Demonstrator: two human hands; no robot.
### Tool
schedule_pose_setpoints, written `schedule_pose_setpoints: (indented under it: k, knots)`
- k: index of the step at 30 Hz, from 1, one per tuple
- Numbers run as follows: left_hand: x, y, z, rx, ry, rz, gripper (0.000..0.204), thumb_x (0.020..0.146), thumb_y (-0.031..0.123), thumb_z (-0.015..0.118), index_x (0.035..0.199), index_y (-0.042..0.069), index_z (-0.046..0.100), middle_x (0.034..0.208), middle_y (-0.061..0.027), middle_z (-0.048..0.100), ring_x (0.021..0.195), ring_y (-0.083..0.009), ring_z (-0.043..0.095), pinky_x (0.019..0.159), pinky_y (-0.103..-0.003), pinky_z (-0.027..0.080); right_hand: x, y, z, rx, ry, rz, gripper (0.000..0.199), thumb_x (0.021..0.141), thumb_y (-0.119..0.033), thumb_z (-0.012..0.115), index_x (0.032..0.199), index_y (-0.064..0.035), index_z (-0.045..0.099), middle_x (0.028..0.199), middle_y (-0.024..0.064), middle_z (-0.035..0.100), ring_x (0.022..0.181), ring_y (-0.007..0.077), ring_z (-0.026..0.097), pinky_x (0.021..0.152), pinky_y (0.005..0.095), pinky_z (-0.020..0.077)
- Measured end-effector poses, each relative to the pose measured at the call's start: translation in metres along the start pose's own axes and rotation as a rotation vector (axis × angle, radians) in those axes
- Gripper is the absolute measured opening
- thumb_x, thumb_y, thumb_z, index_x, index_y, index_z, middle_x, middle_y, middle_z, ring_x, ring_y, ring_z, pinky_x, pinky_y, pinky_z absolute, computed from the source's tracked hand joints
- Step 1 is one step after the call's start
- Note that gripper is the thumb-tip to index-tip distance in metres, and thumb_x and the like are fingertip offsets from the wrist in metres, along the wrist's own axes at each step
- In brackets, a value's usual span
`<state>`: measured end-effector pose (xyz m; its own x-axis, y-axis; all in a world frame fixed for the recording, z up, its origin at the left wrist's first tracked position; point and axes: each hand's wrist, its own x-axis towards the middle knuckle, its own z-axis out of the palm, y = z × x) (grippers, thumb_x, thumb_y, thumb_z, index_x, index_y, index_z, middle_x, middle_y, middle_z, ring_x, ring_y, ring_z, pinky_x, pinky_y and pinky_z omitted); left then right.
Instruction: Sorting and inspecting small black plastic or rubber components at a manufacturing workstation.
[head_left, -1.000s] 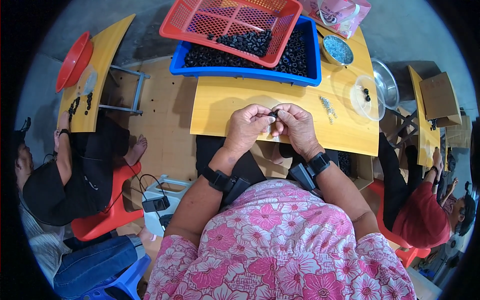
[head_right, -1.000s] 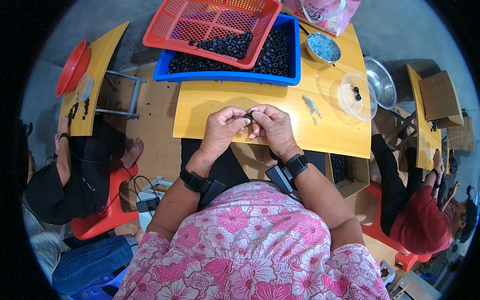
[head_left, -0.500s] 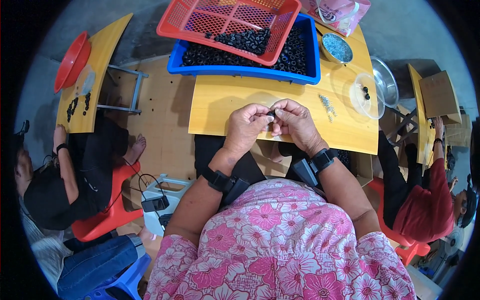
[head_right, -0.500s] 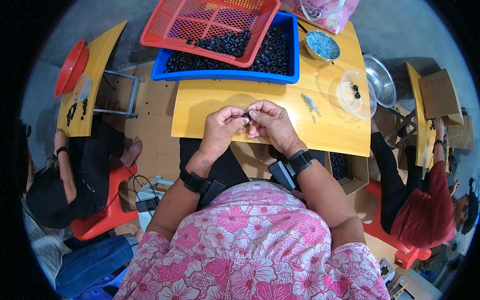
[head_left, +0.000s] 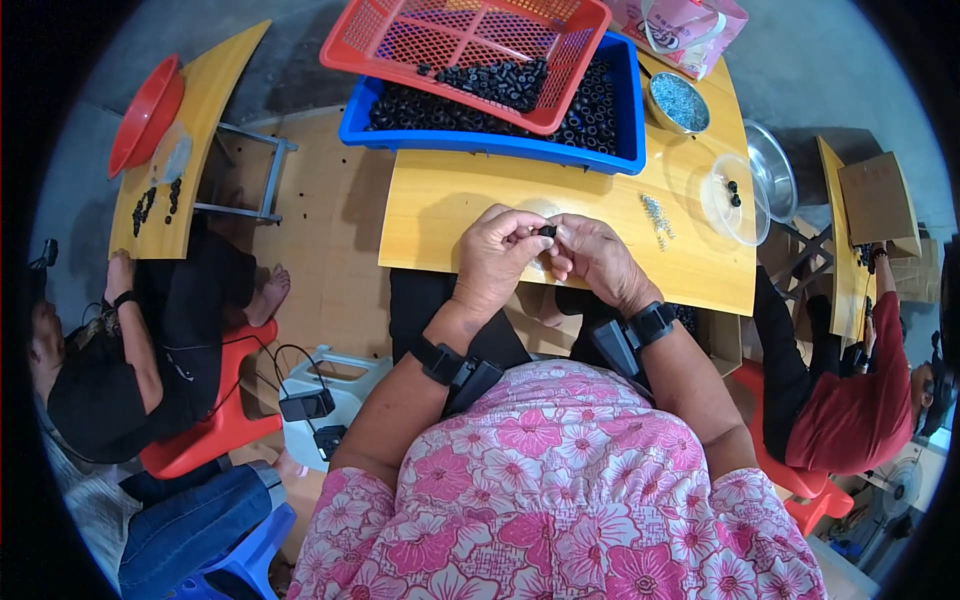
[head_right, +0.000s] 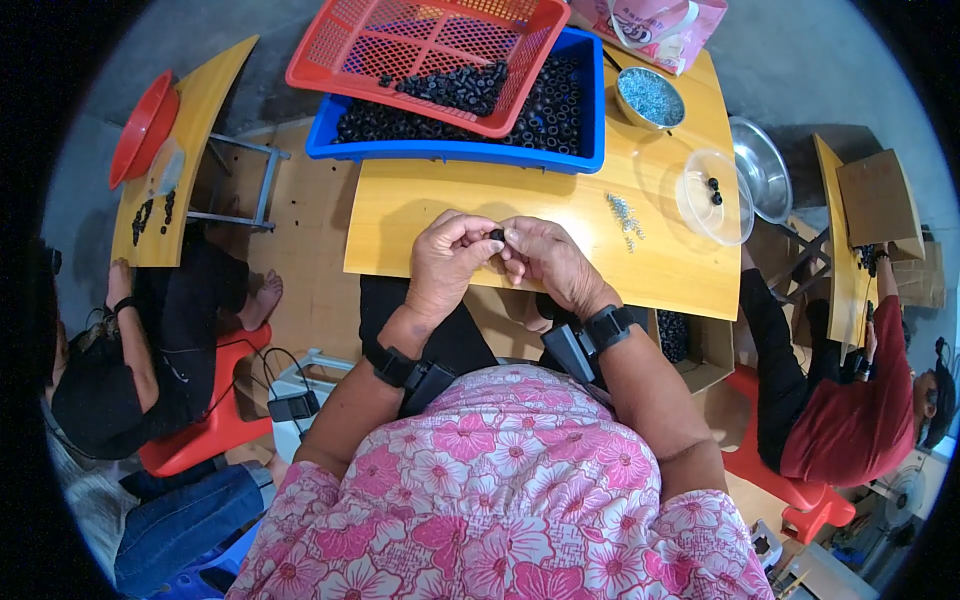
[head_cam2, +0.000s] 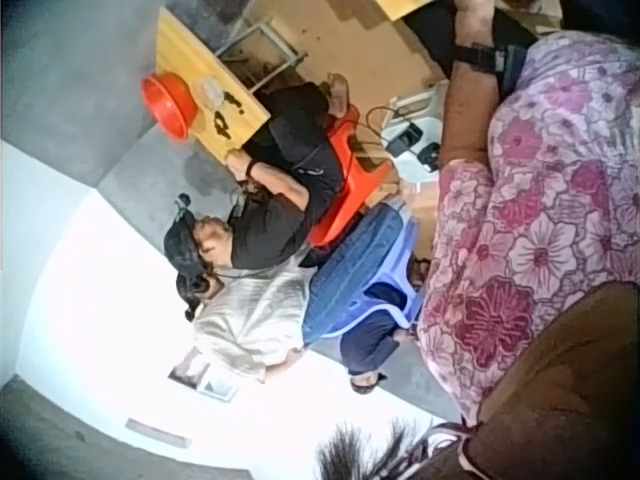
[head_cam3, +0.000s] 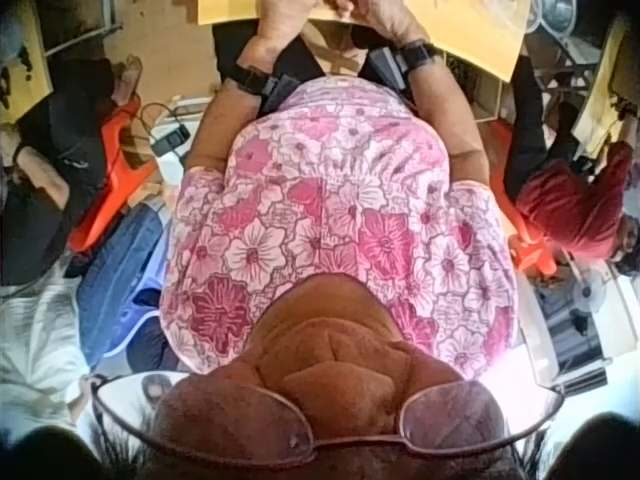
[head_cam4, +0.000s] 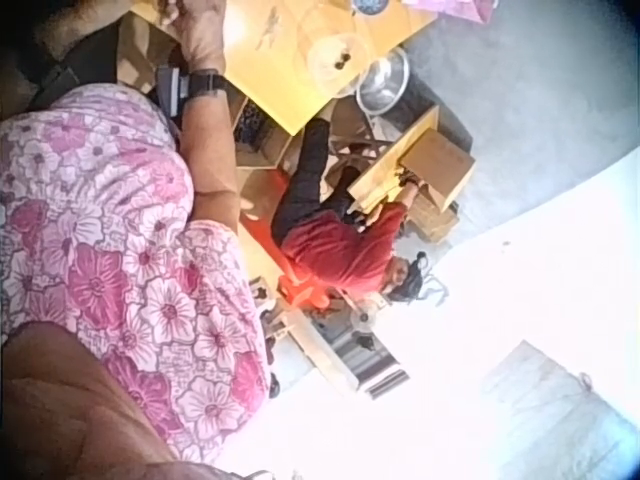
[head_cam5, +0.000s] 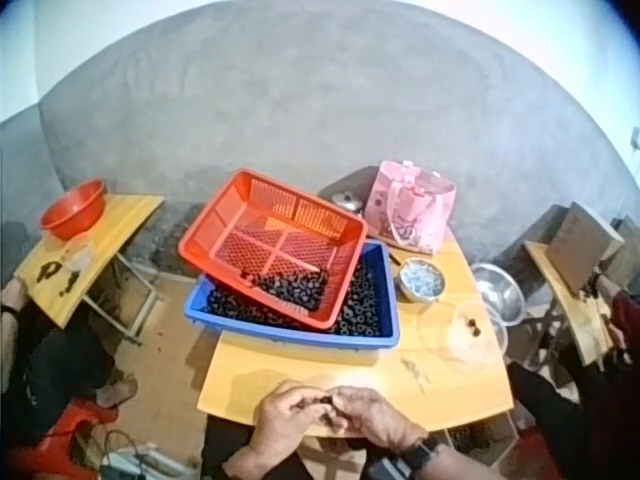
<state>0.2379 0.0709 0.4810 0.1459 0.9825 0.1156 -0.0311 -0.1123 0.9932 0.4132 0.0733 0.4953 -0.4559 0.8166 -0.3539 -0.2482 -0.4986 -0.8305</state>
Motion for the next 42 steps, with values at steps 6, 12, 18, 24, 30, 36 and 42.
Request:
schedule_pose_setpoints:
  k: [6, 12, 18, 24, 30, 36, 42]
  knots:
    - [0.002, 0.004, 0.0, 0.061, -0.035, -0.034, 0.019, 0.076, -0.004, 0.068, 0.094, 0.002, 0.067, 0.083, -0.0037, 0.058, 0.073, -0.0107, 0.056, 0.068, -0.023, 0.051, -0.001, 0.0, 0.006, -0.024, 0.021, -0.02, 0.027, 0.096, -0.025, 0.047, 0.105, 0.0001, 0.055, 0.076, 0.0003, 0.048, 0.067, 0.0095, 0.047, 0.065, 0.025, 0.0446]
    - [0.002, 0.004, -0.001, 0.093, -0.04, 0.006, 0.02, 0.076, -0.004, 0.069, 0.095, 0.002, 0.067, 0.078, -0.0004, 0.053, 0.071, -0.0082, 0.051, 0.064, -0.022, 0.047, -0.004, -0.001, 0.013, -0.104, 0.058, -0.048, 0.025, 0.097, -0.024, 0.046, 0.106, -0.0014, 0.054, 0.078, 0.0002, 0.05, 0.069, 0.0087, 0.047, 0.064, 0.0237, 0.044]
    - [0.005, 0.003, -0.008, 0.017, -0.168, -0.143, 0.035, 0.083, 0.011, 0.069, 0.115, -0.002, 0.061, 0.084, -0.0064, 0.061, 0.071, -0.0098, 0.058, 0.066, -0.024, 0.051, -0.004, 0.005, 0.014, -0.175, 0.097, -0.109, 0.023, 0.097, -0.023, 0.047, 0.108, -0.0039, 0.053, 0.082, 0.0012, 0.054, 0.066, 0.008, 0.049, 0.062, 0.0229, 0.0447]
    - [0.009, 0.009, -0.011, 0.032, -0.329, -0.22, 0.041, 0.093, 0.017, 0.059, 0.127, -0.005, 0.051, 0.093, -0.0042, 0.059, 0.075, -0.0075, 0.057, 0.065, -0.021, 0.051, -0.004, 0.01, 0.021, -0.246, 0.158, -0.131, 0.023, 0.098, -0.022, 0.045, 0.11, -0.0035, 0.052, 0.085, 0.0026, 0.056, 0.069, 0.0082, 0.052, 0.063, 0.0237, 0.0481]
    - [0.007, 0.009, -0.008, -0.052, -0.31, -0.243, 0.04, 0.094, 0.016, 0.058, 0.126, -0.006, 0.051, 0.099, -0.0066, 0.061, 0.077, -0.0087, 0.058, 0.065, -0.021, 0.051, -0.002, 0.008, 0.024, -0.244, 0.186, -0.136, 0.024, 0.098, -0.022, 0.045, 0.111, -0.003, 0.051, 0.088, 0.0041, 0.057, 0.069, 0.009, 0.053, 0.064, 0.0238, 0.0489]
    - [0.008, 0.01, -0.006, -0.045, -0.276, -0.281, 0.039, 0.094, 0.013, 0.057, 0.127, -0.006, 0.05, 0.099, -0.0068, 0.061, 0.078, -0.009, 0.058, 0.066, -0.021, 0.051, -0.001, 0.0, 0.028, -0.139, 0.183, -0.073, 0.025, 0.098, -0.022, 0.045, 0.11, -0.0008, 0.052, 0.089, 0.0054, 0.058, 0.071, 0.0109, 0.054, 0.063, 0.0248, 0.048]
    - [0.0, 0.004, 0.0, -0.055, -0.156, -0.226, 0.032, 0.089, 0.004, 0.06, 0.12, -0.003, 0.057, 0.094, -0.0041, 0.062, 0.075, -0.0064, 0.056, 0.065, -0.019, 0.05, -0.006, -0.005, 0.022, 0.182, 0.099, -0.018, 0.025, 0.098, -0.023, 0.047, 0.104, -0.0001, 0.054, 0.082, 0.0029, 0.054, 0.065, 0.0104, 0.049, 0.064, 0.0236, 0.0457]
